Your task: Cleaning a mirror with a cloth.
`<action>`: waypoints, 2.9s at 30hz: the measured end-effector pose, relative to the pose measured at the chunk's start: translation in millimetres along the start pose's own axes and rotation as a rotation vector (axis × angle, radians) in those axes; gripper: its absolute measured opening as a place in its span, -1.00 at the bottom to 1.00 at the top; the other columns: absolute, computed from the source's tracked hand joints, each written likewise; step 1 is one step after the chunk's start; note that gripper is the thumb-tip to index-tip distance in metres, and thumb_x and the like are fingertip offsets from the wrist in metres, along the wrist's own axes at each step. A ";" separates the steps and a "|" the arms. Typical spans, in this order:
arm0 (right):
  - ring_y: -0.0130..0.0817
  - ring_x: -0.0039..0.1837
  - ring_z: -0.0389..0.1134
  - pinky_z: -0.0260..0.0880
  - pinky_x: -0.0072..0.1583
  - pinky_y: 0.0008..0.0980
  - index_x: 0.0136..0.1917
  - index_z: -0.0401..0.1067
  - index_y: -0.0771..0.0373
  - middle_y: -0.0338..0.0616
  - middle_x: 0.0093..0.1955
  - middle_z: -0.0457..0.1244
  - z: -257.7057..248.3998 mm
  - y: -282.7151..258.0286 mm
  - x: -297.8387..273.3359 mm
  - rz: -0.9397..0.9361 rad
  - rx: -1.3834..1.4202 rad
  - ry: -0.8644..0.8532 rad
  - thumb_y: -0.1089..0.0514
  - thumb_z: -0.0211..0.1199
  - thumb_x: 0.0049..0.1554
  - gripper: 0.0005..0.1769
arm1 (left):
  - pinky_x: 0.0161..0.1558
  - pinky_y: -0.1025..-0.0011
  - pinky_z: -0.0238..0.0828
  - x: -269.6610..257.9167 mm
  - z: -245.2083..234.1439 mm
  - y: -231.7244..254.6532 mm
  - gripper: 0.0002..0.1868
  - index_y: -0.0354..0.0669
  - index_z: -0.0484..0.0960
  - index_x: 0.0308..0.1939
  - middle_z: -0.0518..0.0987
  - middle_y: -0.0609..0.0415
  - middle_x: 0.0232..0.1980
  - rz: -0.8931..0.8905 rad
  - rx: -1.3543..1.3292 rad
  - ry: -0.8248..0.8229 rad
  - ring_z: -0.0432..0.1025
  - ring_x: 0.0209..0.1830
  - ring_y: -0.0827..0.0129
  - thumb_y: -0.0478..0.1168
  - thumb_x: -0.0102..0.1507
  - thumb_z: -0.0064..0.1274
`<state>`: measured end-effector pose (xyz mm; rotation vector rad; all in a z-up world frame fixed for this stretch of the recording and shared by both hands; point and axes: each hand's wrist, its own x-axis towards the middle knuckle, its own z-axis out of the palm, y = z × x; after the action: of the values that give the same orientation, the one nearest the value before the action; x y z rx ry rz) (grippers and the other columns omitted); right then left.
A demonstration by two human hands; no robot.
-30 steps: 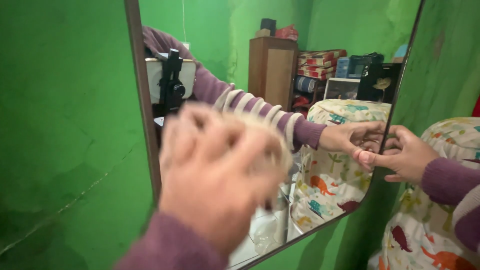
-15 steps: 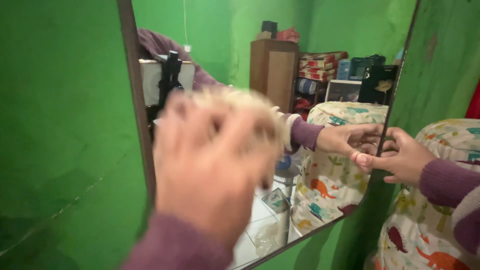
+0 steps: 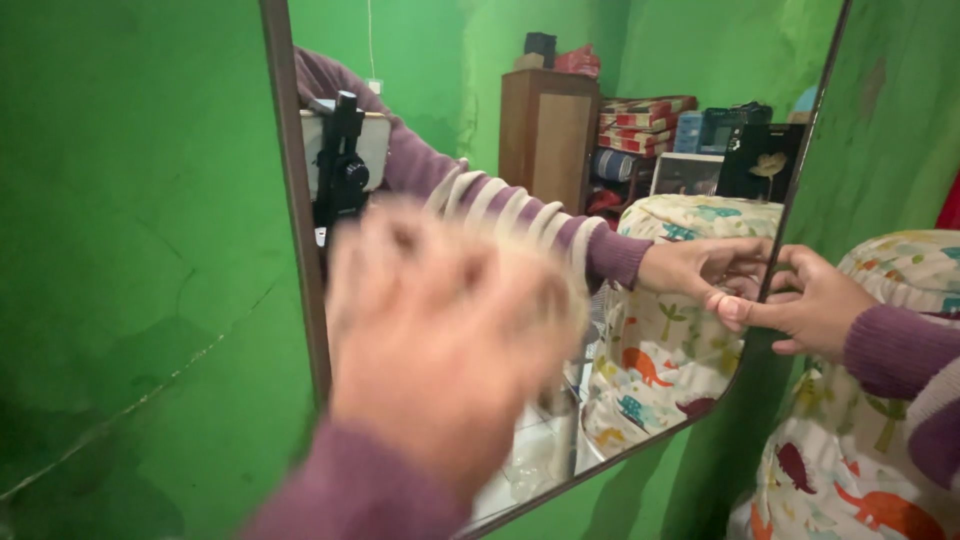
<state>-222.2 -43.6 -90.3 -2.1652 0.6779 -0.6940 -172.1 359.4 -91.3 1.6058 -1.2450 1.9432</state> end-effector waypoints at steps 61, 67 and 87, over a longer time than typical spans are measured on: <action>-0.12 0.19 0.48 0.55 0.05 -0.07 0.53 0.20 0.17 -0.07 0.35 0.36 -7.2 1.5 4.3 0.015 -0.154 0.072 -0.13 0.55 -0.13 0.05 | 0.11 0.22 0.26 -33.4 30.4 -7.3 -0.88 -0.13 0.58 -0.27 0.50 0.14 0.08 -0.025 -0.668 -0.186 0.37 0.14 0.24 -0.18 0.21 0.09; -0.20 0.26 0.41 0.45 0.23 -0.06 0.50 0.20 0.14 -0.08 0.30 0.36 -4.4 -22.1 -9.9 0.117 0.006 0.009 -0.01 0.52 -0.06 -0.07 | 0.29 0.42 0.22 -39.7 36.6 -28.4 -0.73 -0.07 0.50 0.08 0.53 0.19 0.13 -0.190 -1.259 -0.358 0.41 0.13 0.38 -0.20 0.30 0.04; -0.39 0.30 0.34 0.35 0.23 0.00 0.46 0.26 0.12 -0.20 0.29 0.31 -52.1 -101.4 6.9 -0.233 0.393 0.047 0.05 0.31 0.13 -0.34 | 0.33 0.36 0.28 -56.8 57.8 -25.2 -0.55 -0.21 0.22 0.26 0.47 -0.02 0.28 -0.397 -1.751 -0.345 0.38 0.28 0.34 -0.33 0.34 0.04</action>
<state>-226.7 -15.0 20.2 -1.8798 0.2822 -0.9191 -100.3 343.8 -133.7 0.9266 -1.6632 -0.0649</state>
